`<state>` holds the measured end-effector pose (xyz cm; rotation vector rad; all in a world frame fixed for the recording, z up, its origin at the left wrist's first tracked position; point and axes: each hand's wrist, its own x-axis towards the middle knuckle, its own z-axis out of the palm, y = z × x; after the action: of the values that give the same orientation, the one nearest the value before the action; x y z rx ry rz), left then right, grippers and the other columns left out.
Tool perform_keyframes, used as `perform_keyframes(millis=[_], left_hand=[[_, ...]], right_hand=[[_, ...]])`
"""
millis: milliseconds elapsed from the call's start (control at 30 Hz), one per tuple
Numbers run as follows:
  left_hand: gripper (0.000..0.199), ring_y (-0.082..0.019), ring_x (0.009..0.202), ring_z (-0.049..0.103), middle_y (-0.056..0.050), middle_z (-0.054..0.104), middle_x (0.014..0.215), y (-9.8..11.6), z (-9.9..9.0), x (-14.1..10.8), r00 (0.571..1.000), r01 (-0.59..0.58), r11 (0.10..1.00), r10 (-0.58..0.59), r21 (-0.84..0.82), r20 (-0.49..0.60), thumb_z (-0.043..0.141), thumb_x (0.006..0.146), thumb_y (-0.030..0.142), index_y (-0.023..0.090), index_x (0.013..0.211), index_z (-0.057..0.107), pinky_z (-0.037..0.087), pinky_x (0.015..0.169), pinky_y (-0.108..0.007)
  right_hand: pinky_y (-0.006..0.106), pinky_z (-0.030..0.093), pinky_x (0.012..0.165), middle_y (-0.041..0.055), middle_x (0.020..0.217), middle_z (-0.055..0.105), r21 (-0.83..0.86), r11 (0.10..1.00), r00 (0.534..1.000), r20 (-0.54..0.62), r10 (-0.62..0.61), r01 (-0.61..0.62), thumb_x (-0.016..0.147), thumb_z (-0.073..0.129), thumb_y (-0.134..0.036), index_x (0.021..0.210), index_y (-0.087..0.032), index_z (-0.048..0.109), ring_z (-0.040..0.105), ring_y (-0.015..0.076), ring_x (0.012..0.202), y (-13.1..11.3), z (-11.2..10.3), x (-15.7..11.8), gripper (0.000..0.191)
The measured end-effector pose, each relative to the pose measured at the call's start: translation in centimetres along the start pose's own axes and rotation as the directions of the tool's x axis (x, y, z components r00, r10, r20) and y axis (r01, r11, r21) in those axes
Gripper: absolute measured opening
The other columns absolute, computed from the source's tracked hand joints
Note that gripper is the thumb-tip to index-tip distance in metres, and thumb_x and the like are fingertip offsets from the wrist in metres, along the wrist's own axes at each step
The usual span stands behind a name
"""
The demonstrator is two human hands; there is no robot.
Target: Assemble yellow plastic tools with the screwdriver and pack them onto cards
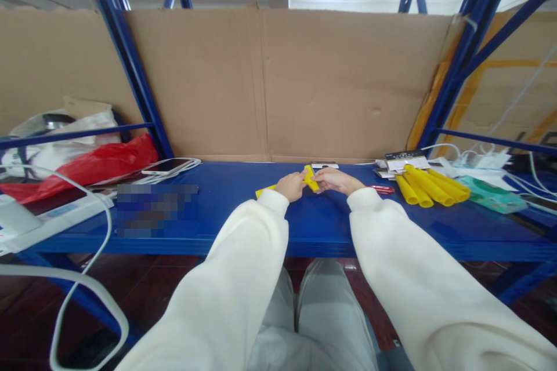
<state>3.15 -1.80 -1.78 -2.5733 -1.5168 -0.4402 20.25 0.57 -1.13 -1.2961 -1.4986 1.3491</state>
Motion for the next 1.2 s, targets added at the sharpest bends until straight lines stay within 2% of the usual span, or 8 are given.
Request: perform_keyframes(millis=[133,333,533,733,867,967,1067,1200], left_hand=[[0.054,-0.027,0.122,0.063,-0.016,0.065,0.132,0.3,-0.3,-0.4,0.998,0.039,0.998,-0.042,0.052,0.052,0.049,0.098,0.024,0.017,0.151,0.042,0.051,0.095,-0.032],[0.057,-0.025,0.12,0.064,-0.016,0.064,0.132,0.5,-0.9,-0.5,0.998,-0.022,0.993,0.015,0.112,0.063,0.044,0.099,0.02,0.015,0.155,0.034,0.05,0.096,-0.032],[0.057,-0.025,0.116,0.065,-0.016,0.064,0.13,0.5,-0.9,-0.5,0.999,-0.029,0.991,0.024,0.128,0.041,0.042,0.099,0.017,0.015,0.156,0.033,0.051,0.095,-0.032],[0.055,-0.023,0.117,0.065,-0.016,0.062,0.133,0.6,-1.1,-0.5,0.999,0.036,0.995,-0.037,0.094,0.002,0.042,0.1,0.02,0.016,0.154,0.036,0.051,0.094,-0.03],[0.053,-0.025,0.119,0.064,-0.017,0.062,0.136,0.5,-1.2,-0.1,0.991,0.092,0.995,-0.095,-0.032,-0.091,0.043,0.1,0.021,0.014,0.152,0.04,0.05,0.098,-0.033],[0.05,-0.026,0.12,0.063,-0.015,0.065,0.133,0.1,-1.5,0.5,0.973,0.104,0.971,-0.144,-0.215,-0.182,0.048,0.097,0.02,0.017,0.148,0.048,0.048,0.1,-0.036],[0.042,-0.025,0.115,0.065,-0.014,0.07,0.122,-0.1,-2.1,1.3,0.944,0.069,0.876,-0.212,-0.478,-0.253,0.05,0.095,0.016,0.014,0.135,0.059,0.049,0.098,-0.035],[0.024,-0.018,0.073,0.067,-0.009,0.071,0.083,0.0,-2.7,1.8,0.942,0.111,0.641,-0.311,-0.759,-0.125,0.049,0.094,0.018,0.009,0.106,0.068,0.055,0.072,-0.031]], right_hand=[[0.023,0.058,0.055,0.0023,0.057,0.068,0.004,1.0,1.0,0.019,-0.001,0.001,0.085,0.066,-0.005,0.074,-0.014,0.062,0.063,0.0117,0.048,0.2,0.2,-0.1,0.014],[0.023,0.058,0.056,0.0017,0.061,0.069,0.019,0.999,0.995,0.092,-0.038,0.036,0.083,0.074,-0.014,0.078,-0.016,0.06,0.064,0.0116,0.05,0.9,-0.4,0.8,0.015],[0.021,0.056,0.054,0.0008,0.061,0.068,0.045,0.995,0.991,0.094,-0.092,0.088,0.084,0.071,-0.013,0.074,-0.017,0.059,0.063,0.0114,0.051,1.3,-0.6,1.3,0.017],[0.022,0.054,0.053,0.0017,0.063,0.068,0.044,0.99,0.985,0.103,-0.138,0.134,0.085,0.075,-0.026,0.078,-0.018,0.061,0.063,0.0118,0.051,0.3,-0.9,0.9,0.018],[0.023,0.054,0.058,0.0068,0.077,0.074,-0.125,0.969,0.952,-0.193,-0.236,0.215,0.091,0.065,-0.028,0.083,-0.018,0.064,0.066,0.0128,0.059,0.0,-2.8,1.3,0.013],[0.028,0.055,0.076,0.0122,0.09,0.077,-0.512,0.854,0.819,-0.452,-0.354,0.087,0.087,0.062,-0.017,0.084,-0.016,0.07,0.072,0.0202,0.083,1.2,-4.6,2.4,0.009],[0.036,0.052,0.092,0.0121,0.104,0.077,-0.711,0.698,0.815,-0.454,-0.36,-0.088,0.081,0.064,-0.014,0.095,-0.02,0.077,0.07,0.0272,0.106,2.6,-5.8,3.5,0.02],[0.044,0.049,0.098,0.011,0.112,0.076,-0.722,0.679,0.833,-0.45,-0.321,-0.129,0.082,0.064,-0.019,0.102,-0.026,0.079,0.066,0.0306,0.114,3.4,-6.0,4.3,0.025]])
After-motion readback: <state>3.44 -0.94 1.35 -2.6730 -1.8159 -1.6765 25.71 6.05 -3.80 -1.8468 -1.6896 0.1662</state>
